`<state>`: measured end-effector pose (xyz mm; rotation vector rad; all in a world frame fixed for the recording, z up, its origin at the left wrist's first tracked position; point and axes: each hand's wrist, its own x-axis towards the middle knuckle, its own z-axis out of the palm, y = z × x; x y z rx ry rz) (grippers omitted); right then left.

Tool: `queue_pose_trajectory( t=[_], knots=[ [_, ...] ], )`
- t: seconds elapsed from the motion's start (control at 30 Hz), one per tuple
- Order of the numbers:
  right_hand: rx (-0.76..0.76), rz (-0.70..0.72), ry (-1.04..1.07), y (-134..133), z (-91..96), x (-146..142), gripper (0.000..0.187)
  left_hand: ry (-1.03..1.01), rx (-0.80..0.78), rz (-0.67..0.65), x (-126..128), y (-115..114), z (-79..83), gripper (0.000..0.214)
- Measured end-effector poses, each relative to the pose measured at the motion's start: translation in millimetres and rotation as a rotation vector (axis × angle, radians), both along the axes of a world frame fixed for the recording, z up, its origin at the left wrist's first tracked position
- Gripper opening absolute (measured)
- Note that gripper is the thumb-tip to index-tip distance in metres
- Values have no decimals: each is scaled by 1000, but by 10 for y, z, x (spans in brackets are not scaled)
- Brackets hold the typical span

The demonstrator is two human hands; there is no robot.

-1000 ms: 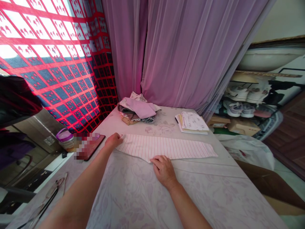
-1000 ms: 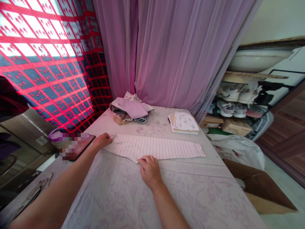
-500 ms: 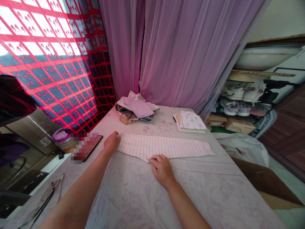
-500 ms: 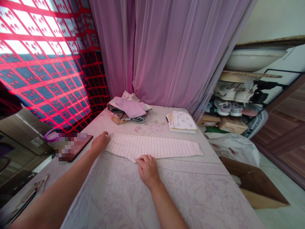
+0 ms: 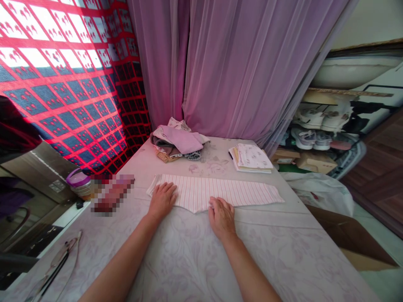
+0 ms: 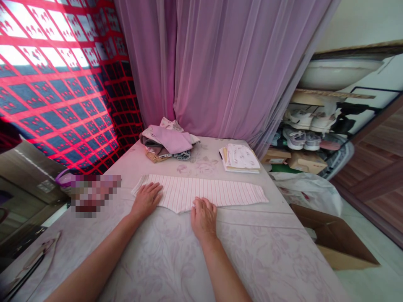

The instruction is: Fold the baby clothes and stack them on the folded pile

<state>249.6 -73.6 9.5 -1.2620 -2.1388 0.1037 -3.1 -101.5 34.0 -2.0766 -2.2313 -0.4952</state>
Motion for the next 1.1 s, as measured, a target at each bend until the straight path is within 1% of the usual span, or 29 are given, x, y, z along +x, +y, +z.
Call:
queue_pose_trajectory(
  t=[0.1,0.33,0.47,0.57,0.63,0.77,1.03,1.1],
  knots=[
    [0,-57,-16,5,11,48,17,-28,30,15,13,-21,-66,35],
    [-4,-61,-17,-33,68,119,11,3,7,16,-4,-18,-38,36],
    [-12,-28,-5,-24,51,97,15,3,6,18,7,-17,-41,37],
    [-20,59,-66,-3,36,53,22,10,2,18,5,-16,-45,37],
    [-49,91,-116,12,28,27,26,17,2,16,3,-17,-45,37],
    [-112,51,-128,24,14,11,29,26,-5,15,5,-19,-39,38],
    [-91,56,-101,0,3,42,31,20,-1,18,3,-16,-43,38],
    [-87,48,-99,19,-13,44,29,19,1,16,1,-15,-44,37]
  ],
)
